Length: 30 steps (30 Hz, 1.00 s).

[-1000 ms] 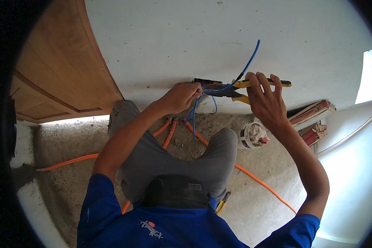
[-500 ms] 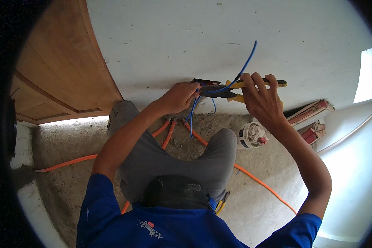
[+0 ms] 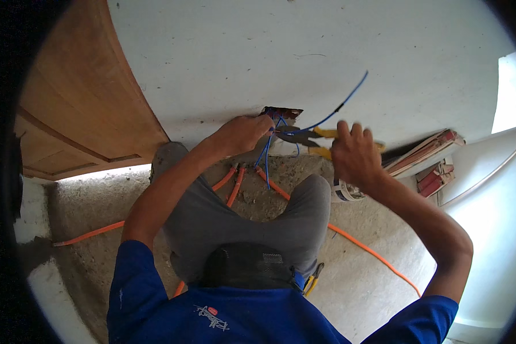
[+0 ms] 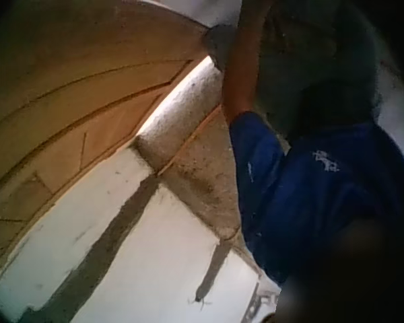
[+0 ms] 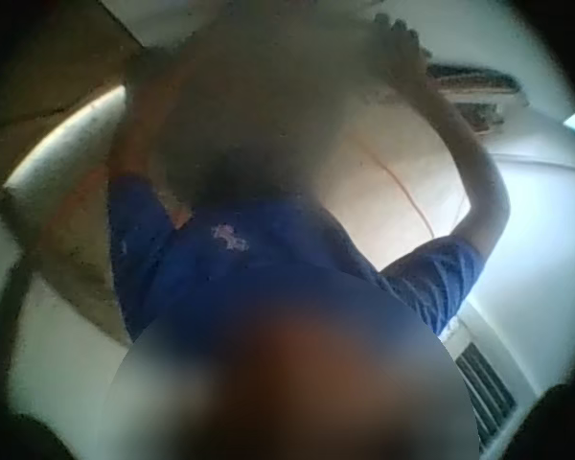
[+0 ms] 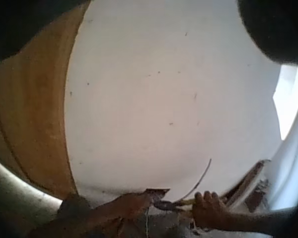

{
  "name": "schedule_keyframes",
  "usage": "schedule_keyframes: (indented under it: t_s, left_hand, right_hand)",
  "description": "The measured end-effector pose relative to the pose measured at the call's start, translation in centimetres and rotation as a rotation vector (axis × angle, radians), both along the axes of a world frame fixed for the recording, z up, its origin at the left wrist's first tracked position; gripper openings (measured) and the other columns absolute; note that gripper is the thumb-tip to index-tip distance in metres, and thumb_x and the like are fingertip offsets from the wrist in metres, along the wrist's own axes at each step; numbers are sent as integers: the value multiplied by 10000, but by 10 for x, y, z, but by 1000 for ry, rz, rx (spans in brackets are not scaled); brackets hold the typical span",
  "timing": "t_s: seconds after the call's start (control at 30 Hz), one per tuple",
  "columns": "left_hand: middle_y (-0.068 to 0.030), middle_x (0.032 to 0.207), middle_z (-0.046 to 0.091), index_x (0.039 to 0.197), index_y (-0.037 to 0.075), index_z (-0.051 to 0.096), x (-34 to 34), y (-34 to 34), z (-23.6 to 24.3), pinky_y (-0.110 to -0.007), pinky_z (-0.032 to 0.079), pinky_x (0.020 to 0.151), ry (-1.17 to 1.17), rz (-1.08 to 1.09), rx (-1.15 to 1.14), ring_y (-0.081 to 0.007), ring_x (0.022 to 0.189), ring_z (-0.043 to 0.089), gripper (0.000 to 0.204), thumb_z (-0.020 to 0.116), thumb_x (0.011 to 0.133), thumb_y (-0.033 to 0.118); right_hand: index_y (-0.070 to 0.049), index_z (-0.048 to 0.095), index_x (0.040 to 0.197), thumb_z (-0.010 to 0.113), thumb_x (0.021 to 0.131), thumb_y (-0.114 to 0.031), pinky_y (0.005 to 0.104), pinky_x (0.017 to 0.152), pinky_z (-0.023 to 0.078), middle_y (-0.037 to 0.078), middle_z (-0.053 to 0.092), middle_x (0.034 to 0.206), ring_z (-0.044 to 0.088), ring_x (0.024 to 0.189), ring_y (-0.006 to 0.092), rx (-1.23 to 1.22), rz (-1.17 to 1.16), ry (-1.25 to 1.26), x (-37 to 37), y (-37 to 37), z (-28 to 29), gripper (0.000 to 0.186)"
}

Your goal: The recorder is preparing and connecting electrical wires to a wall socket using pliers and tape.

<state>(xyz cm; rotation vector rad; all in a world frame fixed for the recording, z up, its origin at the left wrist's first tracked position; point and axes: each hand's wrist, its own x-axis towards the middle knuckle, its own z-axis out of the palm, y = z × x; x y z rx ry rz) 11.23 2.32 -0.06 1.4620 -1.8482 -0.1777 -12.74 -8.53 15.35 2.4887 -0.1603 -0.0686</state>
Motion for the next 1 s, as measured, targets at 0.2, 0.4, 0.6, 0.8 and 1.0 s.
schedule_keyframes:
  t_s: [0.2, 0.4, 0.6, 0.8, 1.0]
  left_hand:
    - [-71, 797, 568, 888, 67, 513, 2, -10, -21, -359, 501, 438, -494, 69, -338, -204, 568, 641, 99, 566, 869, 150]
    - [-81, 791, 556, 896, 63, 512, 0, -7, -17, -369, 502, 441, -386, 69, -294, -217, 580, 645, 117, 590, 837, 127]
    - [-128, 865, 618, 941, 34, 489, -4, 0, 3, -438, 513, 600, 45, 7, -43, -334, 721, 650, 138, 592, 905, 118]
    - [-136, 891, 649, 980, 21, 500, -3, 4, 9, -456, 501, 678, 112, 4, 85, -352, 811, 653, 137, 593, 916, 98]
    - [-128, 938, 660, 992, 14, 522, -6, -1, 14, -439, 512, 711, 134, -57, 47, -328, 847, 662, 110, 577, 921, 77]
  right_hand:
    - [9, 584, 793, 586, 906, -210, 411, 677, 475, 196, 563, 1078, 600, 957, 290, 1620, -962, 211, -21, 53, -40, 246]
    - [-5, 625, 1173, 578, 971, -302, 355, 928, 470, 192, 530, 1357, 589, 1119, 227, 2919, -993, 69, -36, 75, -60, 361]
    - [38, 600, 1235, 599, 938, -225, 368, 966, 453, 187, 516, 1387, 553, 1199, 272, 2043, -566, 391, -48, 40, 21, 396]
    - [38, 647, 1139, 682, 839, -79, 438, 1003, 435, 189, 526, 1297, 523, 1201, 342, 789, -28, -140, -40, 42, 116, 324]
    - [-9, 609, 1144, 655, 875, -127, 416, 985, 424, 65, 495, 1284, 483, 1189, 217, -365, 336, -81, 29, -20, 112, 297]
